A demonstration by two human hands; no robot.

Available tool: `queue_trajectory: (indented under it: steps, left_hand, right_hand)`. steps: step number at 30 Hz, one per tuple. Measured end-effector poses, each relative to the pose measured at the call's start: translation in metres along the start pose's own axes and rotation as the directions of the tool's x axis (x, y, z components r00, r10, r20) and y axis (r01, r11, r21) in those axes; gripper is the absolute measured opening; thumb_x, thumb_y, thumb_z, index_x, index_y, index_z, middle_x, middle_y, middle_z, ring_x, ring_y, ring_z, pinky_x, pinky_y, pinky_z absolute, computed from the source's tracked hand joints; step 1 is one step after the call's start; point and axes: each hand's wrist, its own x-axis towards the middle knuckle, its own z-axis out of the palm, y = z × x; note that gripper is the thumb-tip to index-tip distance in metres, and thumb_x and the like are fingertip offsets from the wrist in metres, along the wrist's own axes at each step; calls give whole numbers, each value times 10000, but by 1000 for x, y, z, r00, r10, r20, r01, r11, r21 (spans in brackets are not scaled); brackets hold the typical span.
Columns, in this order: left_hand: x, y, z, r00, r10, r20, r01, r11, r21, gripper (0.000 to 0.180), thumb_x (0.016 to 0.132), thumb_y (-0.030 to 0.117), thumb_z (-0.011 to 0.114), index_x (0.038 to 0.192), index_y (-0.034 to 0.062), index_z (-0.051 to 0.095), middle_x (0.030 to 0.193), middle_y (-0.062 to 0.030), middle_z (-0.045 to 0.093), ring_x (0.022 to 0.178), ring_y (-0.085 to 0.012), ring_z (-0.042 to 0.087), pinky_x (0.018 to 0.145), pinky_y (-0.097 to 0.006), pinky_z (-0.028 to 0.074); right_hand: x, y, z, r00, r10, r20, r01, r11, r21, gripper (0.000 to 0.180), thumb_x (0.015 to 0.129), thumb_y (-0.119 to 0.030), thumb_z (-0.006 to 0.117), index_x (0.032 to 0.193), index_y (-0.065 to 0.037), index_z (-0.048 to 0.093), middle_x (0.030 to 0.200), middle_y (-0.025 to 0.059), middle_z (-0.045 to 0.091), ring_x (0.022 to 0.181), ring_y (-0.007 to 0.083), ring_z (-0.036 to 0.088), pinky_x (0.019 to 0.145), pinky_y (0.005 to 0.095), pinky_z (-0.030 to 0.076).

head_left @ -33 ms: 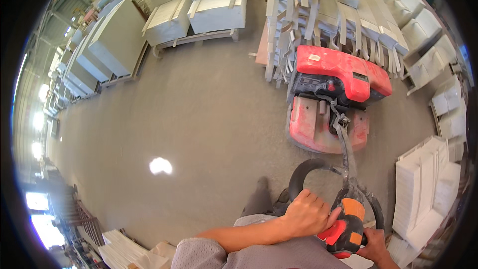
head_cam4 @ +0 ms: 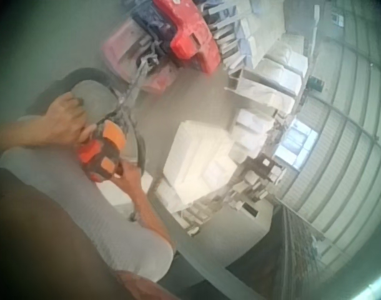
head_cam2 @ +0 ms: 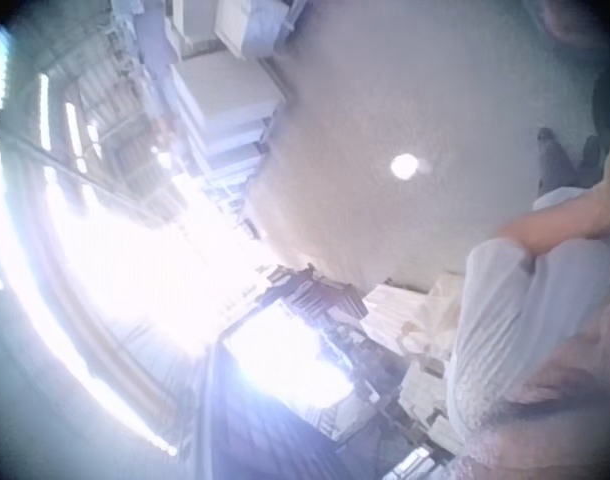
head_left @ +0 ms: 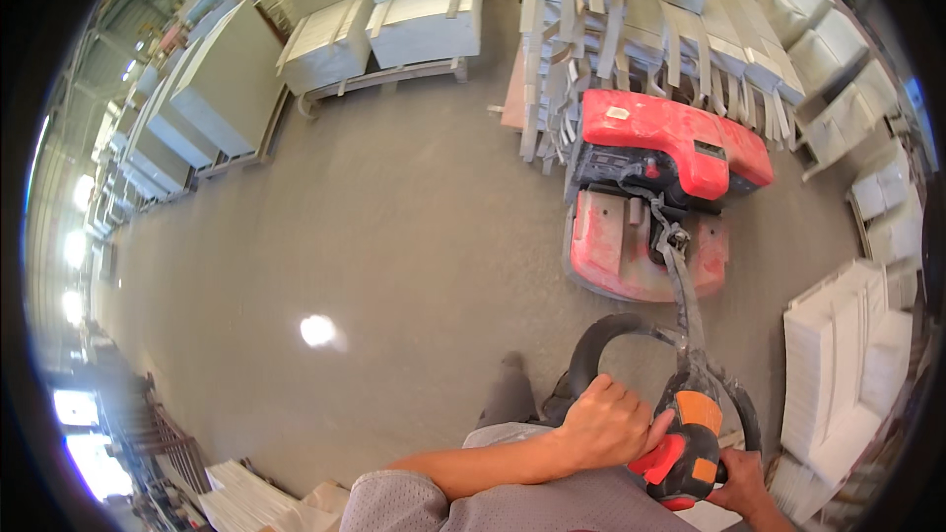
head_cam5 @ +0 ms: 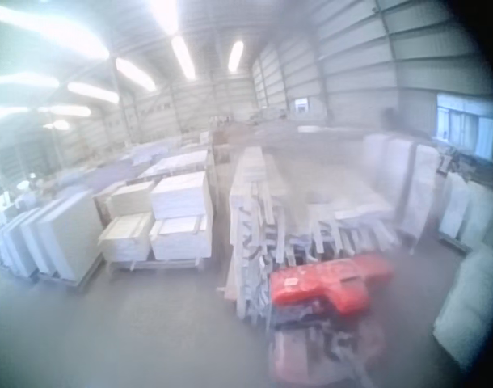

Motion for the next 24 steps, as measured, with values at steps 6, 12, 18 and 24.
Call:
queue_trajectory:
  steps: [6, 12, 18, 24]
  left_hand:
    - [52, -26, -27, 992, 89, 86, -84, 995, -59, 391, 800, 269, 770, 540, 114, 522, 520, -58, 459, 490, -250, 460, 545, -381, 359]
    - [109, -51, -31, 977, 119, 177, -107, 991, -74, 398, 814, 290, 766, 545, 119, 527, 517, -36, 458, 501, -213, 443, 572, -349, 337]
    - [185, -46, -55, 966, 146, 212, -140, 989, -42, 349, 777, 245, 762, 548, 149, 516, 521, -19, 470, 492, -226, 495, 544, -357, 388]
    - [200, -67, -48, 940, 175, 294, -170, 985, -42, 335, 782, 212, 736, 549, 144, 505, 525, -12, 452, 474, -219, 461, 510, -356, 354]
  right_hand:
    - [30, -15, -24, 996, -67, -59, 70, 997, 45, 528, 593, -316, 920, 969, -53, 660, 641, 49, 630, 567, 220, 655, 553, 322, 522]
    - [72, -24, -66, 999, -36, -19, 35, 998, -47, 484, 609, -352, 890, 944, -77, 674, 673, 45, 639, 591, 248, 661, 546, 341, 525]
    - [91, -42, -121, 1000, 14, 6, -14, 1000, -9, 493, 622, -348, 878, 984, -88, 668, 717, 61, 662, 638, 261, 679, 560, 374, 539]
    - [115, -38, -142, 997, 50, 56, -52, 998, 30, 498, 628, -340, 871, 1003, -86, 664, 738, 62, 665, 660, 264, 685, 579, 372, 548]
